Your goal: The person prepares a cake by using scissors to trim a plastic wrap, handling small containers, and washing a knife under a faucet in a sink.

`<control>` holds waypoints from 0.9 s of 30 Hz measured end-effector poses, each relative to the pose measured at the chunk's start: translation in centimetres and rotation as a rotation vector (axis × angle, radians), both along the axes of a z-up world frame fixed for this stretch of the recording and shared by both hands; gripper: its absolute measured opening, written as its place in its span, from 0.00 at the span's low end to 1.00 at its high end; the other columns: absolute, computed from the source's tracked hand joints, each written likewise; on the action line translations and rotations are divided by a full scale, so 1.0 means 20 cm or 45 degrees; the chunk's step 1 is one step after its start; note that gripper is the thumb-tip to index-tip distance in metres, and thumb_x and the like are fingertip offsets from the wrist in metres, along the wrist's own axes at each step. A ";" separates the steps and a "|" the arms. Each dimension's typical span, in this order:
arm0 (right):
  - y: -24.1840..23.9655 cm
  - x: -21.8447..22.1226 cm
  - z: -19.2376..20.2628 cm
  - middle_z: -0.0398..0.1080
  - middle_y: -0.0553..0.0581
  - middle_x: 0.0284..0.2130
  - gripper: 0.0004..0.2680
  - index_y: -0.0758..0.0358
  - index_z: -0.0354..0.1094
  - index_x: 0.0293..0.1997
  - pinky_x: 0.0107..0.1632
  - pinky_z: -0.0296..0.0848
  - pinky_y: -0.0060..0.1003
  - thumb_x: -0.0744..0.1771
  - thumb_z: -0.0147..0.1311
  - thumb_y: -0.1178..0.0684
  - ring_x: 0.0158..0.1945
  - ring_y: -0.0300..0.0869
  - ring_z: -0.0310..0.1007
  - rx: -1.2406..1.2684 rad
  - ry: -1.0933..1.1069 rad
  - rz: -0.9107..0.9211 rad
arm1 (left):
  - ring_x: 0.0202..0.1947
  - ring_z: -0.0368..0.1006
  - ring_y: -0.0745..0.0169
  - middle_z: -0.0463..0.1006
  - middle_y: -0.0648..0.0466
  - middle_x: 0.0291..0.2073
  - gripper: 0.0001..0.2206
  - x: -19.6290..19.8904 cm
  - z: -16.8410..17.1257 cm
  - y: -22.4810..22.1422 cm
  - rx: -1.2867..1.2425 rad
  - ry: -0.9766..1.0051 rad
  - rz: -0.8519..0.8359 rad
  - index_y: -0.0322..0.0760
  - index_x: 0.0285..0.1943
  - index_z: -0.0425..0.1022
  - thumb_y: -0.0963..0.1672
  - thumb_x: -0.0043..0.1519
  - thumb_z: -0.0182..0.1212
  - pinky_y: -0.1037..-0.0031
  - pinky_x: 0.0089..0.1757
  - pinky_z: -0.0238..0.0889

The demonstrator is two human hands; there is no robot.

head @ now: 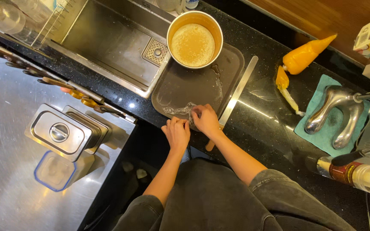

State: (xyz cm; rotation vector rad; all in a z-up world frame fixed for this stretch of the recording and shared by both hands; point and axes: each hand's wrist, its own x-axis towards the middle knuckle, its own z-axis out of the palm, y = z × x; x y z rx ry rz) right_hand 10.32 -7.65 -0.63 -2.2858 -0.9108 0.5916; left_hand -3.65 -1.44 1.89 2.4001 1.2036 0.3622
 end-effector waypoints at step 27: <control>-0.01 0.01 -0.16 0.72 0.53 0.35 0.04 0.51 0.78 0.39 0.40 0.81 0.44 0.64 0.62 0.50 0.37 0.53 0.80 0.078 -0.218 0.471 | 0.40 0.73 0.61 0.71 0.61 0.34 0.05 -0.18 0.04 0.18 -0.358 -0.182 0.138 0.46 0.45 0.79 0.44 0.63 0.63 0.64 0.49 0.56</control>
